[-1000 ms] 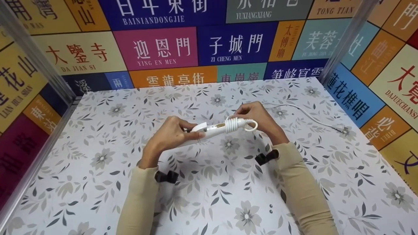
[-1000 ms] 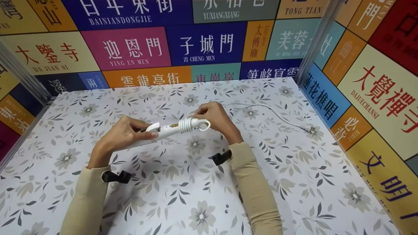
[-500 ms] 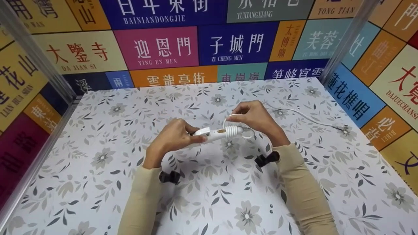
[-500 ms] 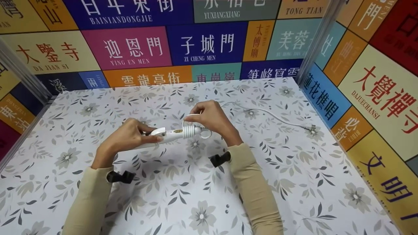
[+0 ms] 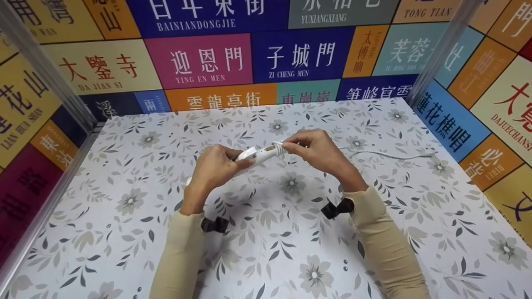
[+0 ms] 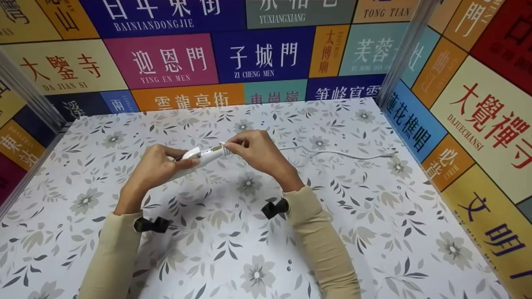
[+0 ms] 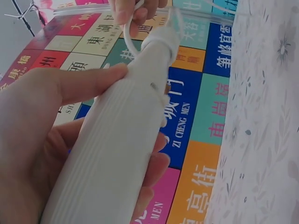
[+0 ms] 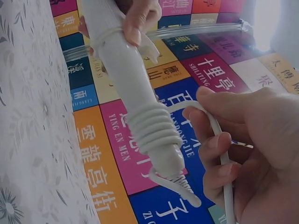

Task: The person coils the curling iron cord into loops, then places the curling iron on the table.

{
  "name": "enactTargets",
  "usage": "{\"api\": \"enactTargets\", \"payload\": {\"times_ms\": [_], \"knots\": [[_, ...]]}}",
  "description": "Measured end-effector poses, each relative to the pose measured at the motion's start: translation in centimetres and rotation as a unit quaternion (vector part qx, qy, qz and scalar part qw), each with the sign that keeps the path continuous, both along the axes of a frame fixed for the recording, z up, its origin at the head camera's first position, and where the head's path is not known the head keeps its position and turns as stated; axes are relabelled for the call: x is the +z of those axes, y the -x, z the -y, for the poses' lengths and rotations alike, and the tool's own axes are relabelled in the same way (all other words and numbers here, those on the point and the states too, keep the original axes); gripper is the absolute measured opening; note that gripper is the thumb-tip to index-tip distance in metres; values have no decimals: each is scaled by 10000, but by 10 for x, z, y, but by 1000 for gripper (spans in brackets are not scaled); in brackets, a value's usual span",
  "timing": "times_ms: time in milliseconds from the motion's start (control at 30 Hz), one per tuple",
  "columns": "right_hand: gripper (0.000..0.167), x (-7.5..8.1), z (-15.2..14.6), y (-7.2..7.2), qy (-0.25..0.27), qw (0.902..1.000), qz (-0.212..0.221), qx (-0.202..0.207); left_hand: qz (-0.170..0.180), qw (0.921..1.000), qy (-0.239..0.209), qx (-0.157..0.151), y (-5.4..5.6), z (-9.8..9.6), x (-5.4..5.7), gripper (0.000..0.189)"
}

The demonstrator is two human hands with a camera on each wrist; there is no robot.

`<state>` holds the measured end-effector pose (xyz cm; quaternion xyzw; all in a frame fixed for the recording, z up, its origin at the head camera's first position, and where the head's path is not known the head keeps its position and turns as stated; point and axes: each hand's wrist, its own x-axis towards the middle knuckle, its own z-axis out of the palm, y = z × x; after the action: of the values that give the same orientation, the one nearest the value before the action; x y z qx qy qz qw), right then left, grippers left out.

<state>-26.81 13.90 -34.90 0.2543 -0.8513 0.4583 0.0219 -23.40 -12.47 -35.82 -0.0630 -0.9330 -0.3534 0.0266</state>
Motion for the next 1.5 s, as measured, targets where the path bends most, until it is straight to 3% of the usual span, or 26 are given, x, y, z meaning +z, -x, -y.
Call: {"api": "enactTargets", "payload": {"times_ms": [200,333,533,733,867,1033,1233,1500], "knots": [[27,0,1,-5,245,9996,21,101,-228,9974,-412,551,-2,-6,2,39],[26,0,1,-6,391,9984,253,312,-488,9930,-673,837,-3,-6,4,40],[26,-3,0,-2,746,9915,826,677,-410,9882,-1138,935,-5,-3,8,42],[31,-13,-5,8,1095,9763,1644,884,-347,9833,-1579,842,-8,-3,14,41],[32,-21,-7,16,1019,9735,1821,934,-292,9820,-1687,802,-11,-6,16,41],[31,-30,-6,24,648,9815,1699,603,-172,9808,-1825,669,-12,-4,17,42],[32,-41,-3,30,231,9909,1312,205,41,9804,-1956,223,-11,0,16,40],[23,-44,-9,37,176,9930,1147,-222,141,9882,-1422,-560,-14,-3,20,44]]}}
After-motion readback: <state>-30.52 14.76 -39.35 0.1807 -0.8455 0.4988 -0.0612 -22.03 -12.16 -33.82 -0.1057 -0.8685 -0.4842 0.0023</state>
